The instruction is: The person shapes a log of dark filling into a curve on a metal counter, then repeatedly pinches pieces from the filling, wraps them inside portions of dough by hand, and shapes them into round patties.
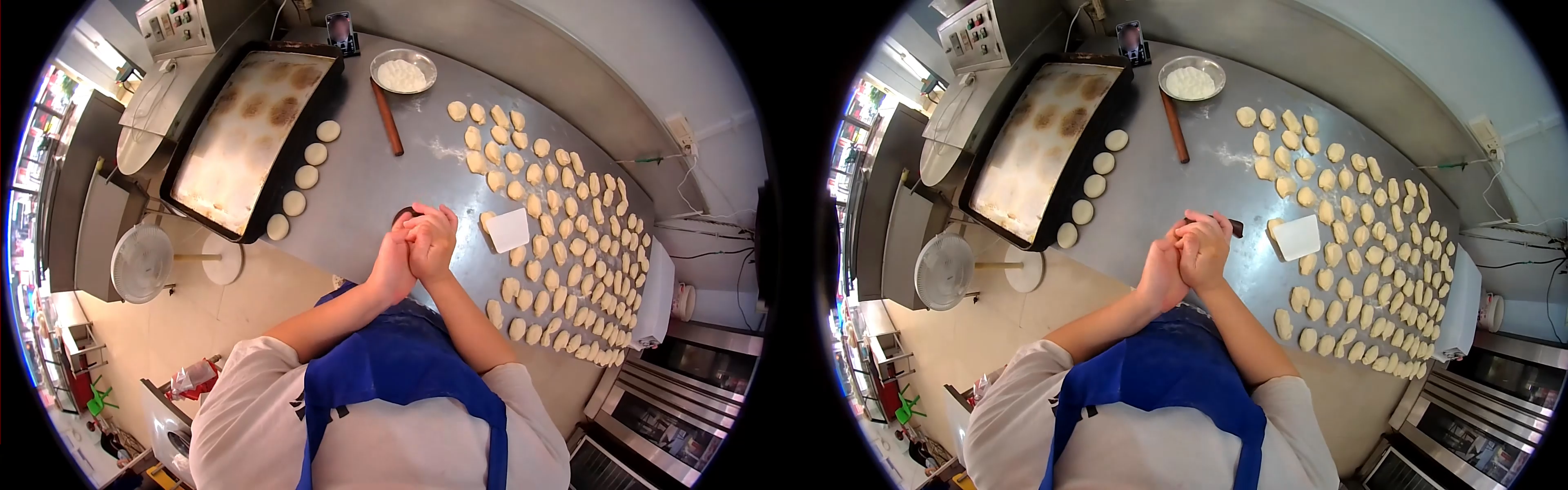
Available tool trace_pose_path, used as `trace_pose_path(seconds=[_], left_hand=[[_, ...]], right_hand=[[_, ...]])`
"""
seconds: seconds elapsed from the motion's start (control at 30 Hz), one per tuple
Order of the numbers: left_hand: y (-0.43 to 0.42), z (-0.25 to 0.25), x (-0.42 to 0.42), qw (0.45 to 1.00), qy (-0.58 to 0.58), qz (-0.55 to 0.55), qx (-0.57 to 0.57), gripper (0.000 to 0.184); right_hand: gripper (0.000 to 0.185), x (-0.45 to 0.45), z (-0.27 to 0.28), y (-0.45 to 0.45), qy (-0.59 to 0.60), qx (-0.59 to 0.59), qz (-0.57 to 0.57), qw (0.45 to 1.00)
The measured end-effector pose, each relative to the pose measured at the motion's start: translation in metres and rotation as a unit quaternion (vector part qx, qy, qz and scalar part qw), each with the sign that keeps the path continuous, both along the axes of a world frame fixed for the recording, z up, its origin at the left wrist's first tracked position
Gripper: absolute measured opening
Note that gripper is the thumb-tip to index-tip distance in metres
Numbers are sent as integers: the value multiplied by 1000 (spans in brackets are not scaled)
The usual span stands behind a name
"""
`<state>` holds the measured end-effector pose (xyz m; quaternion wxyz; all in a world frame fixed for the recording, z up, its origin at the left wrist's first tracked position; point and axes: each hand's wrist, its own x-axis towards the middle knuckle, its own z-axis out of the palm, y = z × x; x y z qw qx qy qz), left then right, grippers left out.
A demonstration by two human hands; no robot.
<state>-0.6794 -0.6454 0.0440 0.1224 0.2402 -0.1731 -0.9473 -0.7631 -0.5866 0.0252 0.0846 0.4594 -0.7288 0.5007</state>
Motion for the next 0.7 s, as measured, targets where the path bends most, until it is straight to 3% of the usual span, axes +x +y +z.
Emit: trace_pose_path(seconds=[0.03,0.13,0.23,0.3,0.37,0.43,0.47,0.53,0.57,0.63,0.7], left_hand=[[-2,5,-1,1000,5,1,19,45],[-4,29,1,995,-53,6,-80,53],[-7,21,-2,993,-33,-50,-100,61],[1,12,-4,994,-21,-27,-107,58],[0,2,-7,994,4,-5,-105,51],[-3,-11,-9,983,-11,-15,-181,48],[-6,-14,-9,976,-19,-21,-218,47],[-7,-19,-5,984,-44,-34,-172,43],[-5,-28,-5,986,-46,-45,-152,44],[-2,-30,-8,993,-44,-48,-99,46],[-10,-34,-12,996,-18,-55,-68,47]], right_hand=[[35,2,2,-2,7,-4,-9,1000],[30,6,6,-6,12,0,-20,1000],[30,-12,-8,3,-13,30,21,999],[30,-18,-10,3,-31,49,52,997],[33,-15,-5,-3,-287,-45,19,957],[41,-2,-2,-16,-459,-87,-21,884],[42,3,6,-19,-348,-77,-15,934],[43,10,28,-21,-117,-54,-1,992],[44,-6,5,-7,-148,-26,116,982],[43,-9,-15,-9,-314,-13,66,947],[43,-18,-12,-9,-328,20,50,943]])
